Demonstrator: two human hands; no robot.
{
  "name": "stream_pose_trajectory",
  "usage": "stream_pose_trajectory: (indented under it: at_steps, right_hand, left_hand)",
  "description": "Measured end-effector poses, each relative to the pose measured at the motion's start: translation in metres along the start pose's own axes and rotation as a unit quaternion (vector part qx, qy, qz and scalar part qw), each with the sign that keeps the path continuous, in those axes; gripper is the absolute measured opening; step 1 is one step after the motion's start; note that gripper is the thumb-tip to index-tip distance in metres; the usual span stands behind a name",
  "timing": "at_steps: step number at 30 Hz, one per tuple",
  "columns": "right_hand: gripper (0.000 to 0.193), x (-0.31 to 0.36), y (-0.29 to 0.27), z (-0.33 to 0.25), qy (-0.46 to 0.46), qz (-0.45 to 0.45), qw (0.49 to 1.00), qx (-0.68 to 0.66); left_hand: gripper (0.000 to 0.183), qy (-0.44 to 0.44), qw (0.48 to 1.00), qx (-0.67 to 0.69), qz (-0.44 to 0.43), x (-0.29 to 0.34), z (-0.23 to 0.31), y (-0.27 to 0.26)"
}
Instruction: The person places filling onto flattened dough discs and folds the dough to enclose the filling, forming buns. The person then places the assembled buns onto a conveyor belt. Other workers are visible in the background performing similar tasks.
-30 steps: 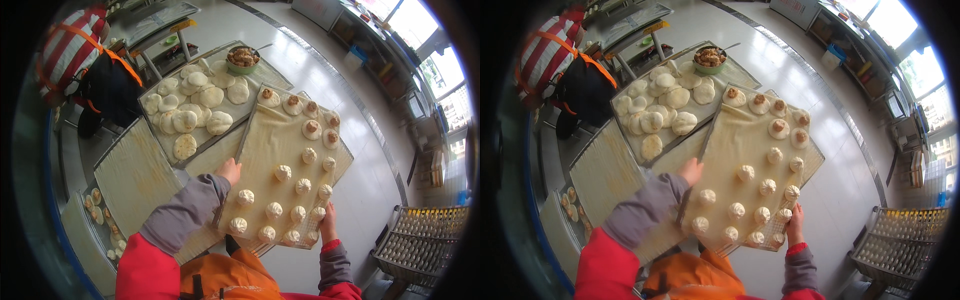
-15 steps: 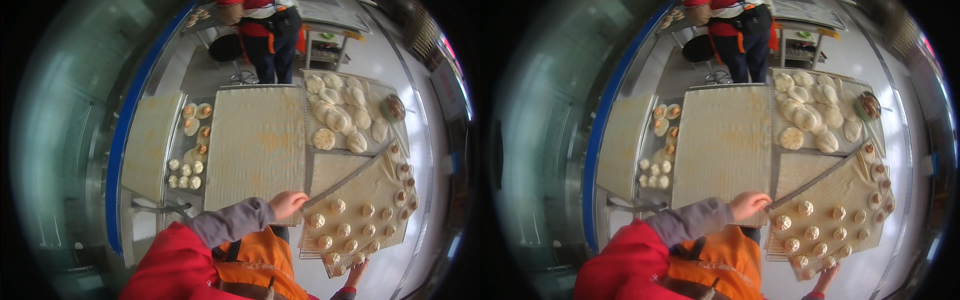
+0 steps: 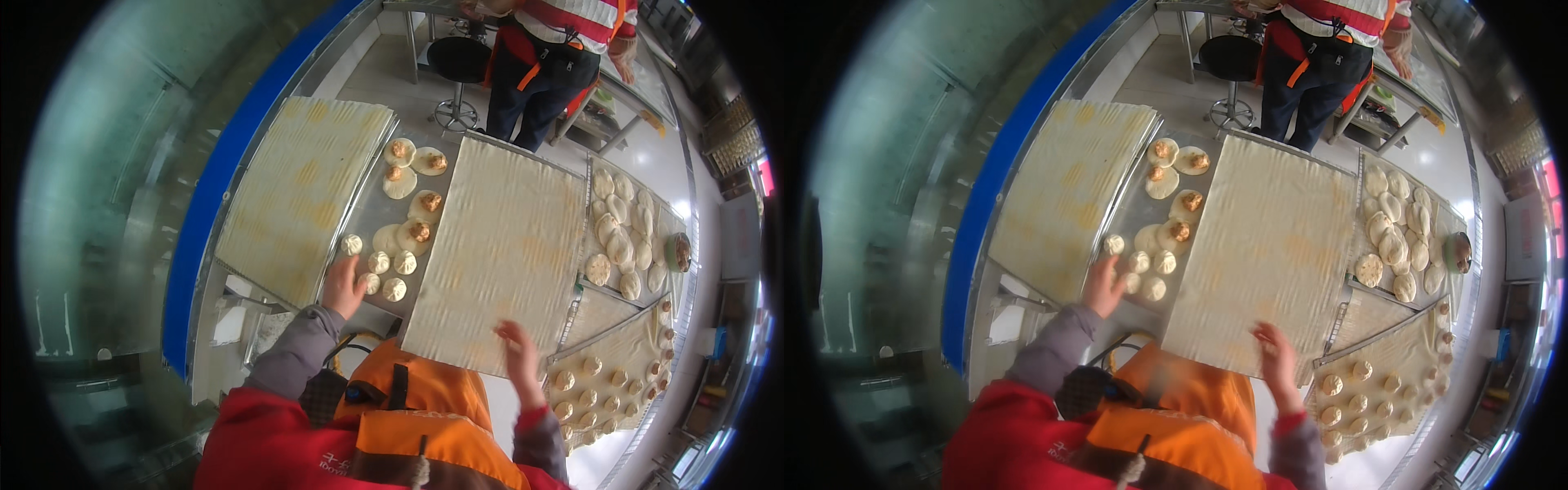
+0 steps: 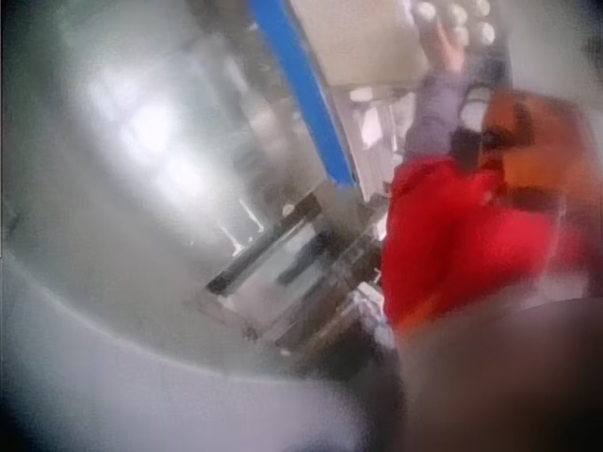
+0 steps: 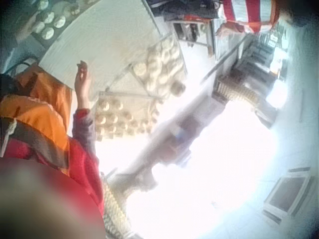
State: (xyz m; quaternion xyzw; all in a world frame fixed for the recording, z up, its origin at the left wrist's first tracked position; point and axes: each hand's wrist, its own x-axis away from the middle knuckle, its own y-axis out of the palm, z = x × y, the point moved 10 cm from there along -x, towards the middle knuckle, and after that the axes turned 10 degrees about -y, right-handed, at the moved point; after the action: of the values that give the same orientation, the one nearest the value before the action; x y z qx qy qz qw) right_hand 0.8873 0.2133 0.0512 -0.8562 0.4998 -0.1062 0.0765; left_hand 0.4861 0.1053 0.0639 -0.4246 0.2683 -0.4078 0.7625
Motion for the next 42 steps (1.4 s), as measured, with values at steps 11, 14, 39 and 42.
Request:
stream_pose_trajectory:
  at_steps: [11,14,39,42]
  right_hand:
    - [0.047,-0.154,0.278,-0.037,-0.32,-0.279,0.78,0.46]
    - [0.04,-0.154,0.25,-0.049,-0.285,-0.184,0.859,0.384]
    - [0.043,0.084,-0.461,0.112,-0.025,0.299,0.906,0.299]
    - [0.044,0.072,-0.473,0.107,-0.047,0.296,0.902,0.311]
  left_hand:
    - [0.045,0.094,0.984,0.034,-0.147,-0.048,0.005,0.068]
    - [0.051,0.1,0.979,0.039,-0.175,-0.047,-0.003,0.085]
    - [0.044,0.421,0.823,0.079,-0.373,0.164,0.631,0.367]
    - [0.052,0.435,0.827,0.01,-0.356,0.176,0.635,0.391]
